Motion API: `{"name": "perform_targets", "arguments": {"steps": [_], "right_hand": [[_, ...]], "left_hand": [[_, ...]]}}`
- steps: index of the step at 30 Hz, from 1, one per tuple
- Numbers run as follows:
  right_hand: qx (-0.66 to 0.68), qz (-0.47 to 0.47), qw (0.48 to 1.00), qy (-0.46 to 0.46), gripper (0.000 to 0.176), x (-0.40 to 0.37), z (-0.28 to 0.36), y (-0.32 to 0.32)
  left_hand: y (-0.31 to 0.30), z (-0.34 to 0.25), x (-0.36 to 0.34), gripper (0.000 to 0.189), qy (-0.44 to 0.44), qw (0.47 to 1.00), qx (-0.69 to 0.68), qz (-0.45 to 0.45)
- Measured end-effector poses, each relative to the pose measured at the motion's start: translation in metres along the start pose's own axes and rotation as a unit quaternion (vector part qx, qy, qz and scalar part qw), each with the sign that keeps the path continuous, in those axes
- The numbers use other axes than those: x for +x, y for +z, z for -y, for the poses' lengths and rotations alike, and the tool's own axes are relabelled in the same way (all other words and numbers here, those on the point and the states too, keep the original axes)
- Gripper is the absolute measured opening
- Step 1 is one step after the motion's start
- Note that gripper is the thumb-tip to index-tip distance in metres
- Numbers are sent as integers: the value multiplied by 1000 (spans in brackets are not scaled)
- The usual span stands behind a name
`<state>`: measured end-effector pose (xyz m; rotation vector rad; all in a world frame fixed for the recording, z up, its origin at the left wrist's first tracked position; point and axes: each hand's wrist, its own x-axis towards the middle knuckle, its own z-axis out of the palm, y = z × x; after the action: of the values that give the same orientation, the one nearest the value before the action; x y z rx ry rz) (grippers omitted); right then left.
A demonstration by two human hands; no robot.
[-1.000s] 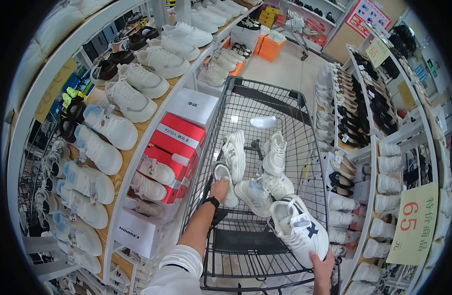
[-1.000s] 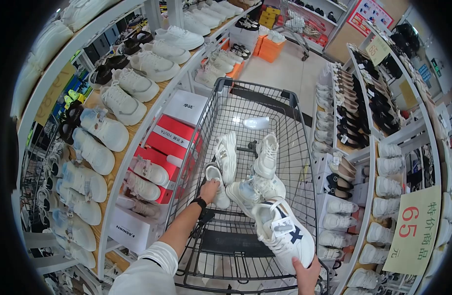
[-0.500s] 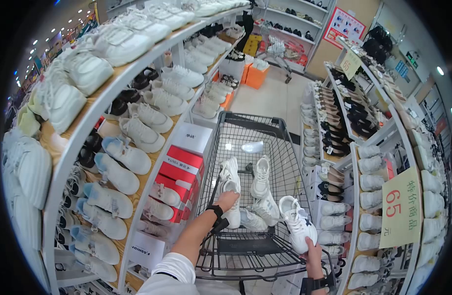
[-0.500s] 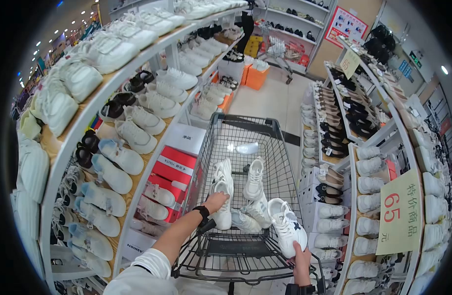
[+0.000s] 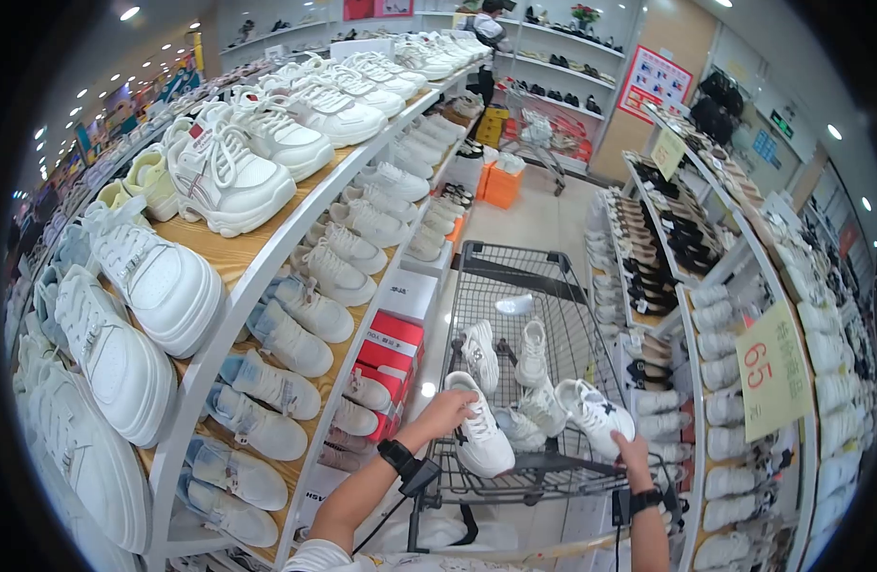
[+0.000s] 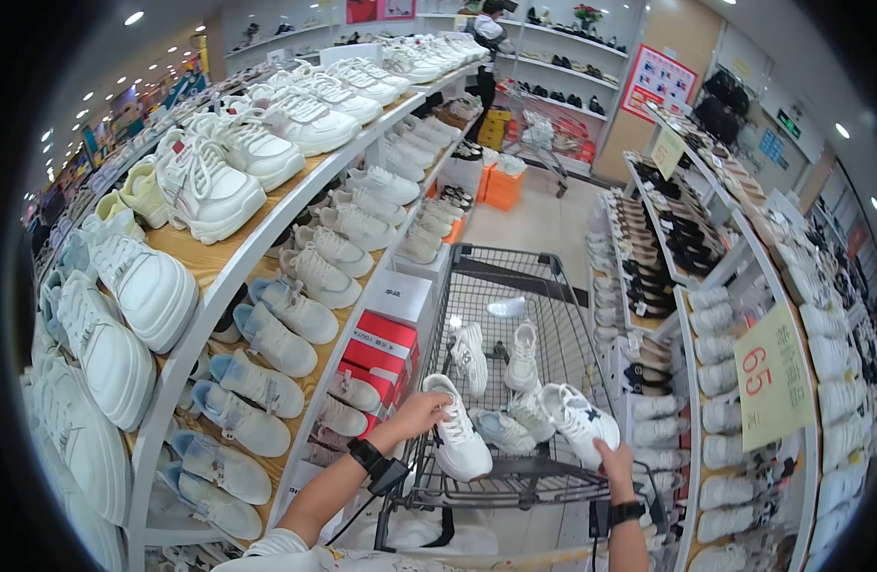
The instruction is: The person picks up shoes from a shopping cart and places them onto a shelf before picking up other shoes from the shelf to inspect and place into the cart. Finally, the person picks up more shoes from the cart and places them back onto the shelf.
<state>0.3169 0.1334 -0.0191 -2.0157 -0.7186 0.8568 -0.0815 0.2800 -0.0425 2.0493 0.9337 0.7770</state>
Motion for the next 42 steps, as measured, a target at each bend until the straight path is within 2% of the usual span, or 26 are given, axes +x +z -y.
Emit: {"name": "perform_targets", "arguments": {"steps": [1,2,3,4,6,7,8,10,12,14,17,21,23,24,26,27,29,34,37,42], "right_hand": [[-1,-8,1000,8,43,3,-4,1],[-60,-31,998,-6,45,6,-9,3],[-118,-53,991,-20,46,4,-10,3],[-117,-60,991,-12,46,-5,-3,6],[-168,-71,980,-81,51,-20,8,12],[-237,-106,962,-83,56,-9,-7,13],[-238,-112,961,-81,56,-3,-23,13],[-256,-119,941,-187,47,-2,-28,15],[-270,-133,940,-162,50,-10,-25,18],[-260,-94,952,-133,60,-24,-6,22],[-256,-101,946,-172,58,-32,1,28],[-323,-113,927,-156,54,-41,20,37],[-391,-111,897,-171,50,-38,24,38],[-391,-113,897,-170,50,-36,24,37],[-394,-108,891,-199,48,-29,24,37],[-393,-107,891,-198,48,-25,25,38],[-409,-106,888,-181,48,-17,28,38],[-367,-108,906,-181,48,13,44,37],[-331,-111,910,-222,47,45,50,34],[-355,-72,913,-186,47,99,71,31]], "left_hand": [[-8,-5,-2,29,-55,998,-23,29],[-14,-7,-4,28,-111,991,-45,60],[-15,-4,-5,28,-93,994,-38,47],[-14,0,-7,28,-90,993,-41,57],[-11,6,-8,27,-46,999,-17,6],[-11,9,-9,27,-46,999,-8,13],[-11,11,-10,27,-41,999,-12,16],[-11,16,-12,28,-42,998,0,37],[-11,25,-12,29,-22,999,-1,40],[-12,33,-10,28,0,998,11,56],[-15,38,-4,28,2,997,23,77],[-20,40,9,27,30,997,11,74],[-26,31,18,27,-69,987,-18,144],[-28,28,23,27,-68,987,-18,145],[-30,24,33,27,-165,966,-71,188],[-28,26,38,27,-166,965,-70,190],[-24,34,48,28,-78,983,-31,164],[-9,54,82,29,-41,988,-17,145],[0,62,109,28,7,993,32,117],[8,71,162,28,12,995,47,92]]}}
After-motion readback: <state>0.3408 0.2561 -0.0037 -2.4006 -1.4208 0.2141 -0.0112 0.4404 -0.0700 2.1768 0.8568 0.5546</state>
